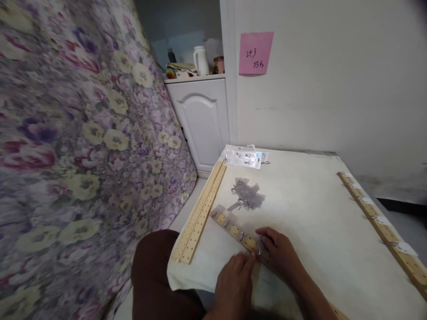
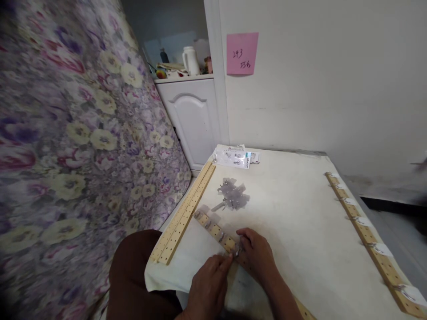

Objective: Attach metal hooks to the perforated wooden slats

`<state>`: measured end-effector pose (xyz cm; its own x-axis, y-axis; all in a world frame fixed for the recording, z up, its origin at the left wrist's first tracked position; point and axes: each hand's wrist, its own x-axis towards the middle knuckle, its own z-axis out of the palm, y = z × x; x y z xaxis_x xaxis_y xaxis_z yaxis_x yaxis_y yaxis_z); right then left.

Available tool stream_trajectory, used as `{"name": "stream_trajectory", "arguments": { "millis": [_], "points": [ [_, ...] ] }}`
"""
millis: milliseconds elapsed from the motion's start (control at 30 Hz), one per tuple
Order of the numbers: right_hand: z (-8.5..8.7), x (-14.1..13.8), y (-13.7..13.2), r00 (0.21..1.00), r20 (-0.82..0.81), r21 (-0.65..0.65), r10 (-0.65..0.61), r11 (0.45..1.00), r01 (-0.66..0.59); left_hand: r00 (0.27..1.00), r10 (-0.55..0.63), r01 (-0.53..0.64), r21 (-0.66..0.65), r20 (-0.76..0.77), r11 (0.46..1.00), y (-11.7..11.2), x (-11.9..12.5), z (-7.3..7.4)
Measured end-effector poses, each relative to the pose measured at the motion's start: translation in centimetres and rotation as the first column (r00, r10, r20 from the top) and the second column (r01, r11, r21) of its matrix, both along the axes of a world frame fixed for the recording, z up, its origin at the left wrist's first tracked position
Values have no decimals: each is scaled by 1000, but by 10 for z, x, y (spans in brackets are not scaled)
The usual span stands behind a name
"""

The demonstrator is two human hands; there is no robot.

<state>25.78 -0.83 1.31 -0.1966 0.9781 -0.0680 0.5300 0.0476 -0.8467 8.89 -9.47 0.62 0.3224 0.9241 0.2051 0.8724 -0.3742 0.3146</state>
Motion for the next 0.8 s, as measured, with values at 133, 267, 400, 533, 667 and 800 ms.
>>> {"name": "stream_trajectory", "arguments": {
  "millis": [133, 267, 400, 533, 667, 800],
  "points": [
    [0, -1, 0, 1000, -10, 7, -12, 1000, 12, 1000, 4, -4, -9, -11, 1000, -1, 1, -1],
    [2, -1, -1, 1000, -21, 0, -7, 1000, 7, 1000, 5, -6, -14, -13, 1000, -1, -1, -5],
    [3, 0, -1, 999, -36, 8, -5, 1000, 6, 1000, -7, 6, -22, -10, 1000, -1, -2, -7],
    [1, 0, -1, 999, -38, 11, -21, 1000, 21, 1000, -12, 12, -18, 9, 1000, -1, -2, -7],
    [1, 0, -1, 999, -33, 19, -21, 1000, 22, 1000, -6, 5, -20, -6, 1000, -1, -1, -6],
    [4, -1, -2, 1000, -18, 14, -9, 1000, 10, 1000, -6, 5, -32, -8, 999, -1, -1, -5]
  ]
}}
